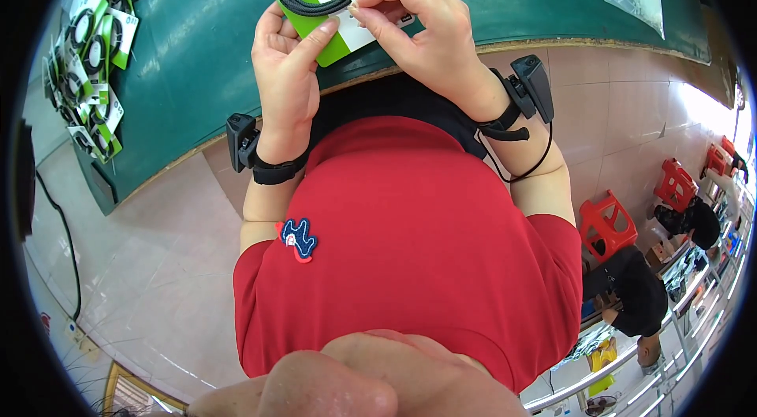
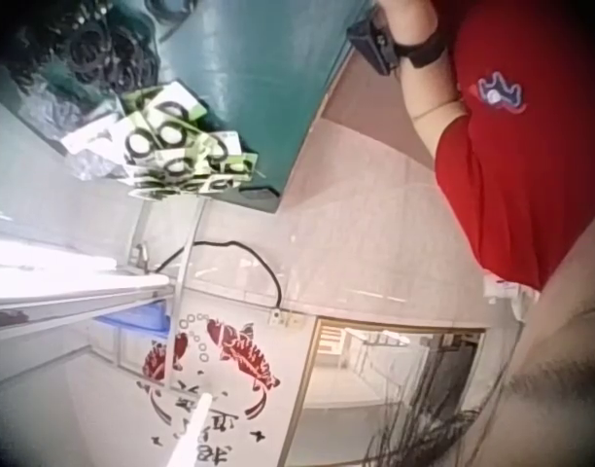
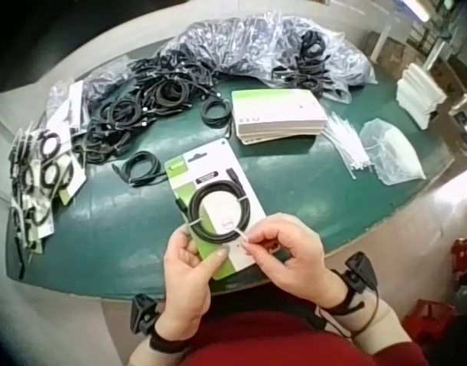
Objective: Manually packaging USB cables into retail cardboard and plastic blister packs.
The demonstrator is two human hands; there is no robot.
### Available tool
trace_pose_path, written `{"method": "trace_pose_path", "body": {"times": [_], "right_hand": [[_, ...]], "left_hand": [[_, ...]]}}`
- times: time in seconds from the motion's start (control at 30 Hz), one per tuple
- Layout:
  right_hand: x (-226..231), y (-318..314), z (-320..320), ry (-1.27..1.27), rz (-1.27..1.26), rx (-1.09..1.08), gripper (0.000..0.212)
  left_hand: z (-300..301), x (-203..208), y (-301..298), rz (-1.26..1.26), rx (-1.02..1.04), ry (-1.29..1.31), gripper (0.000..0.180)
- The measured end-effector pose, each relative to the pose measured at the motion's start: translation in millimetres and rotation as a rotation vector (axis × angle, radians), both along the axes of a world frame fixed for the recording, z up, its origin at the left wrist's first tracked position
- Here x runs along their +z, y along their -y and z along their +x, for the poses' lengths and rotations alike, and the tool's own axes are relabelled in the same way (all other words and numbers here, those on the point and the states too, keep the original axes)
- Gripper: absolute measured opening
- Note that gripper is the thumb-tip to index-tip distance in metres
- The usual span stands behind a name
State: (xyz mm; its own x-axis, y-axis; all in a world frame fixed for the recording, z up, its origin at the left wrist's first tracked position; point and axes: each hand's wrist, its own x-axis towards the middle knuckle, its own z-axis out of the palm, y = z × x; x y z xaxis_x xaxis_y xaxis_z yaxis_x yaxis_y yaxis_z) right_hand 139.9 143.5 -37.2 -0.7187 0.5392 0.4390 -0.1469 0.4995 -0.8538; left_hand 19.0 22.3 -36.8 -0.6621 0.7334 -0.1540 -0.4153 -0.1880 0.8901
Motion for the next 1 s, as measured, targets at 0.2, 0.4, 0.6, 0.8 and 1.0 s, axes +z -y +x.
{"method": "trace_pose_path", "body": {"times": [0.2, 0.4, 0.6, 0.8, 1.0], "right_hand": [[1.6, 0.7, -0.4, 0.027, 0.037, 0.0, 0.014], [5.7, 0.5, -1.3, 0.002, 0.089, -0.039, 0.013], [6.5, 0.6, -1.2, 0.005, 0.114, -0.044, 0.014], [8.3, 0.9, 0.5, 0.039, 0.198, -0.002, 0.015], [11.2, 0.6, 2.0, 0.065, 0.222, -0.004, 0.016]], "left_hand": [[-0.9, -1.8, -0.1, 0.0, -0.012, -0.011, 0.05], [-0.9, -1.8, -0.8, 0.003, -0.013, 0.005, 0.049], [-1.1, -0.1, -0.2, 0.002, -0.015, 0.011, 0.048], [-1.1, 0.0, 1.4, 0.01, -0.012, 0.029, 0.048], [-2.4, 0.0, 3.7, 0.0, -0.054, 0.105, 0.048]]}}
